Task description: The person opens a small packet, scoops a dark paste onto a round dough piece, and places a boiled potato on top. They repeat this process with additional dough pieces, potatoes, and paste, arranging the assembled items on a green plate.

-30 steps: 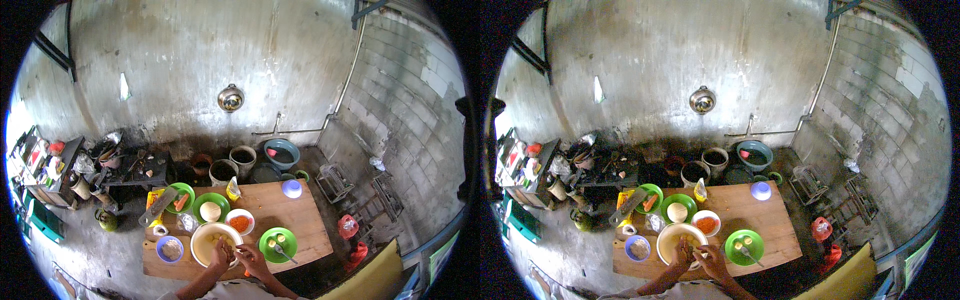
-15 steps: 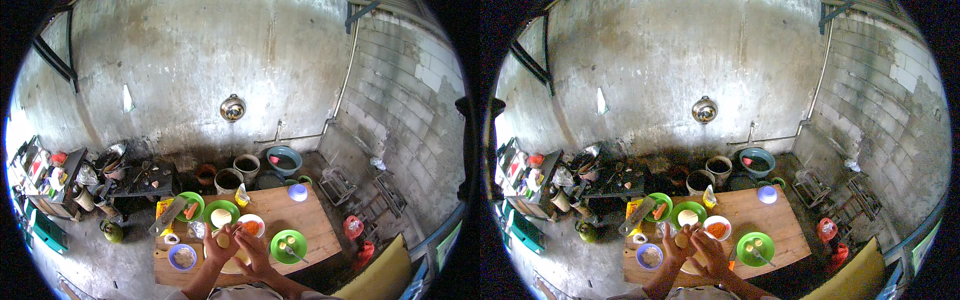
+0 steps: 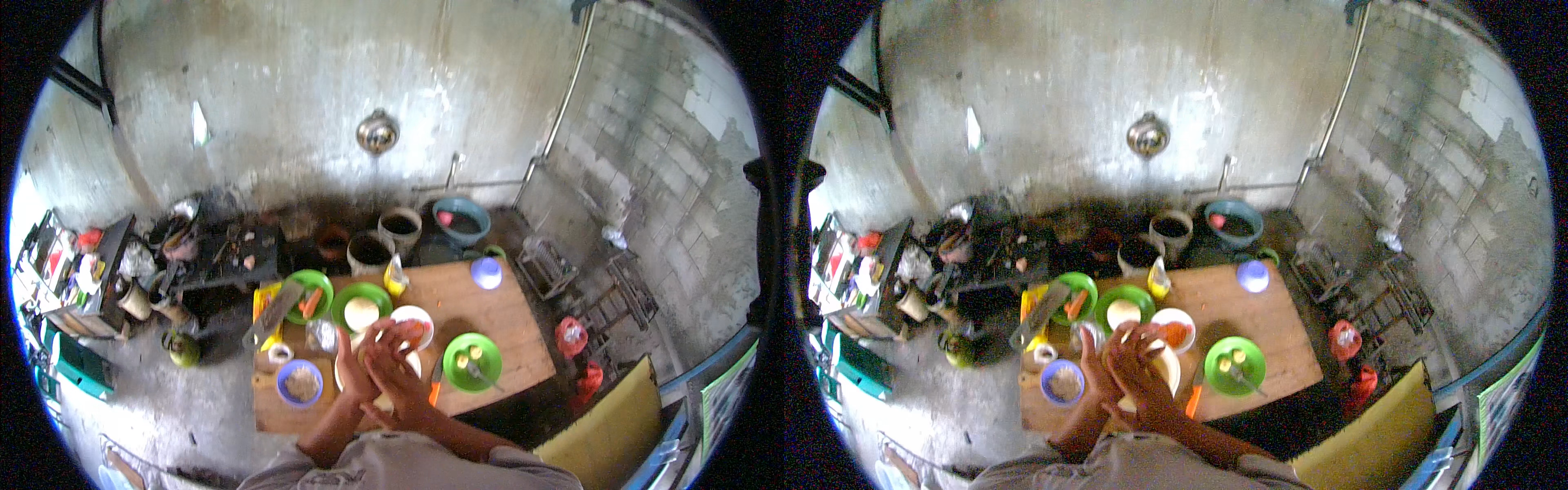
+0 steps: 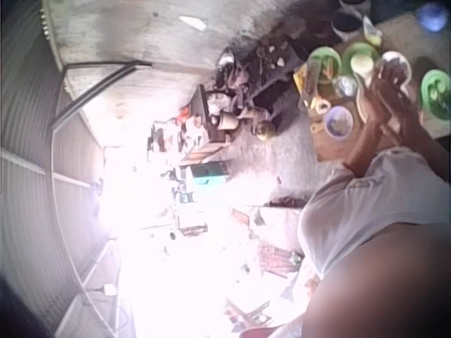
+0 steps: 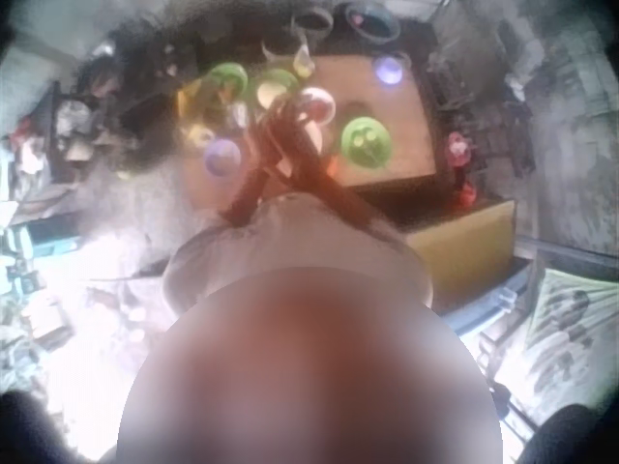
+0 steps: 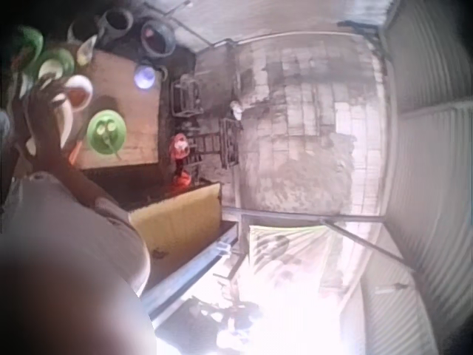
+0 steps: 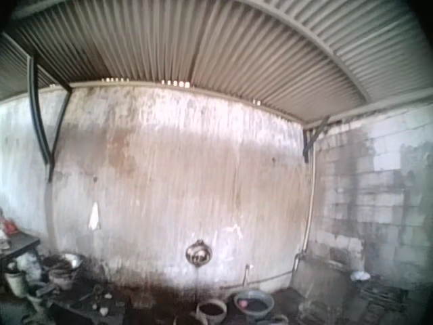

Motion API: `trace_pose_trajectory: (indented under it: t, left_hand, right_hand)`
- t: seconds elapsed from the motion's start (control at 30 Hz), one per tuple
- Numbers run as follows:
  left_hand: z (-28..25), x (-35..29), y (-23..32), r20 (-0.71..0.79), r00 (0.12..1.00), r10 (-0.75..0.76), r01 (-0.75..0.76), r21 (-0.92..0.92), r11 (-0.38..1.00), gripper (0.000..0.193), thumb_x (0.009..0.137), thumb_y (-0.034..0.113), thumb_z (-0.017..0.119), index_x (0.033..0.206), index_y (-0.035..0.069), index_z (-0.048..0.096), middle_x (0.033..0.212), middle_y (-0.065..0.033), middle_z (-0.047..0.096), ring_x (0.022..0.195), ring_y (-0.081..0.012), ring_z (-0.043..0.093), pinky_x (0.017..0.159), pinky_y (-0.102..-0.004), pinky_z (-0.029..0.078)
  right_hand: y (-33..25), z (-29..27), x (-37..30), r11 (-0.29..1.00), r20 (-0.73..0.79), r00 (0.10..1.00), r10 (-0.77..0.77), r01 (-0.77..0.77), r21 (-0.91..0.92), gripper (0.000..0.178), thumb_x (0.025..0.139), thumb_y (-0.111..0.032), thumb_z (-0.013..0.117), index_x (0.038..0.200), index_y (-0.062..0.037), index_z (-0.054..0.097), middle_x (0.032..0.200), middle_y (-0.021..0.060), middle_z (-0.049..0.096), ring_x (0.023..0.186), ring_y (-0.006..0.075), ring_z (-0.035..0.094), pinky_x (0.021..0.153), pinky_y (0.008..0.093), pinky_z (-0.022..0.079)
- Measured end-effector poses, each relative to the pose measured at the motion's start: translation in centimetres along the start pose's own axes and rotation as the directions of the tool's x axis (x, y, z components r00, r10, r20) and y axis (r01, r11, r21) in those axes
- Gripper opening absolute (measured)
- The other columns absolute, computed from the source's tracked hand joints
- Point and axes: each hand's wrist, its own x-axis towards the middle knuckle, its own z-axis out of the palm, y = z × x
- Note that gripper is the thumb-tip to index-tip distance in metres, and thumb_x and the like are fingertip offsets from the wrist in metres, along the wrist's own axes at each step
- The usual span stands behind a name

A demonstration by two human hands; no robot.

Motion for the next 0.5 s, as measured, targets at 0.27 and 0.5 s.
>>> trace_pose_trajectory:
  t: [0.27,0.5]
  left_hand:
    - [-1.9,-1.6,0.1,-0.044,0.984,-0.172,0.151,-0.3,0.942,0.123,0.085,0.097,0.025,0.161,0.001,0.027,0.165,-0.0261,0.033,0.152,-0.0429,0.033,0.124,-0.0574,0.03]
    - [-3.2,-4.0,-0.9,-0.212,0.911,-0.354,0.243,-0.418,0.876,0.121,0.085,0.097,0.022,0.161,0.003,0.032,0.165,-0.0255,0.033,0.151,-0.0444,0.034,0.125,-0.062,0.024]
  right_hand:
    - [1.6,0.9,-1.9,0.978,-0.185,0.961,0.207,-0.2,0.057,0.056,0.096,-0.015,0.07,0.148,-0.0001,0.055,0.15,0.0213,0.056,0.142,0.0391,0.051,0.119,0.0493,0.036]
    - [1.3,1.9,-2.4,0.966,-0.215,0.942,0.257,-0.241,0.097,0.053,0.088,-0.011,0.08,0.138,-0.0002,0.064,0.134,0.0191,0.066,0.129,0.0359,0.059,0.112,0.0449,0.044]
